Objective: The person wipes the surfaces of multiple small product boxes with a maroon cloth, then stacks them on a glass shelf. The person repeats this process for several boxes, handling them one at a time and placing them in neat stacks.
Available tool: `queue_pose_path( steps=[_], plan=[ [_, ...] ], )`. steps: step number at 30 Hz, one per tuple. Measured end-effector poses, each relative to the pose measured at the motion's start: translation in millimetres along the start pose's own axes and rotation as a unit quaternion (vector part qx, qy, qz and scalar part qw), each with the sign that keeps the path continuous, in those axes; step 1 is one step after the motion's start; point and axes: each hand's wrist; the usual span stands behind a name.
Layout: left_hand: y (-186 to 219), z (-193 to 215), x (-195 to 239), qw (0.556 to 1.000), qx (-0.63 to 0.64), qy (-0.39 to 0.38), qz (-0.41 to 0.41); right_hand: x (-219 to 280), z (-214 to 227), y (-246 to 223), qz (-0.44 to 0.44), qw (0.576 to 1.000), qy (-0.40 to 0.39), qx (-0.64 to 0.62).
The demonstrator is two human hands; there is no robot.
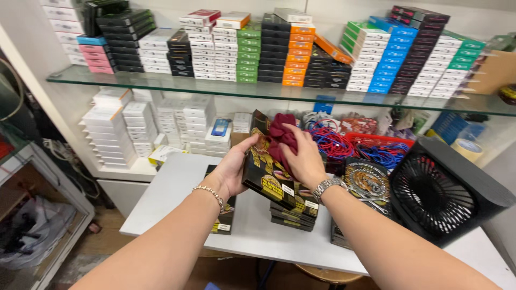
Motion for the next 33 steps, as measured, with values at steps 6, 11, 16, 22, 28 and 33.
queue_pose_path(
  steps=[6, 11, 16, 22, 28, 33],
  plan=[
    [40.4, 7.2, 37.9, 0.997, -0.023, 0.068, -0.013, 1.8, -39.6, -57.3, 0.093, 0.986, -0.047, -0.128],
    [36.9, 4.2, 46.7, 0.992, -0.086, 0.092, -0.001, -22.6, -47.5, -75.2, 0.083, 0.995, 0.012, -0.049],
    [43.6, 10.7, 55.4, 0.98, -0.149, 0.123, 0.046, -38.2, -60.2, -71.4, 0.08, 0.991, 0.052, -0.092],
    [62.3, 30.7, 77.4, 0.936, -0.337, 0.081, 0.06, -46.6, -50.4, -50.5, -0.004, 0.982, 0.09, -0.165],
    [58.2, 30.8, 78.0, 0.876, -0.465, 0.128, 0.032, -86.7, -55.0, -18.0, -0.048, 0.932, -0.017, -0.359],
    [63.2, 18.9, 86.6, 0.874, -0.467, 0.134, -0.009, -86.0, -62.4, -8.6, -0.19, 0.929, -0.047, -0.315]
  ],
)
Point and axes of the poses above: each hand's wrist, its own x-axis away from the middle knuckle, its own z-axis out of the back of the hand, y = z × x, and after that the axes turned 9 degrees about -y, right-handed
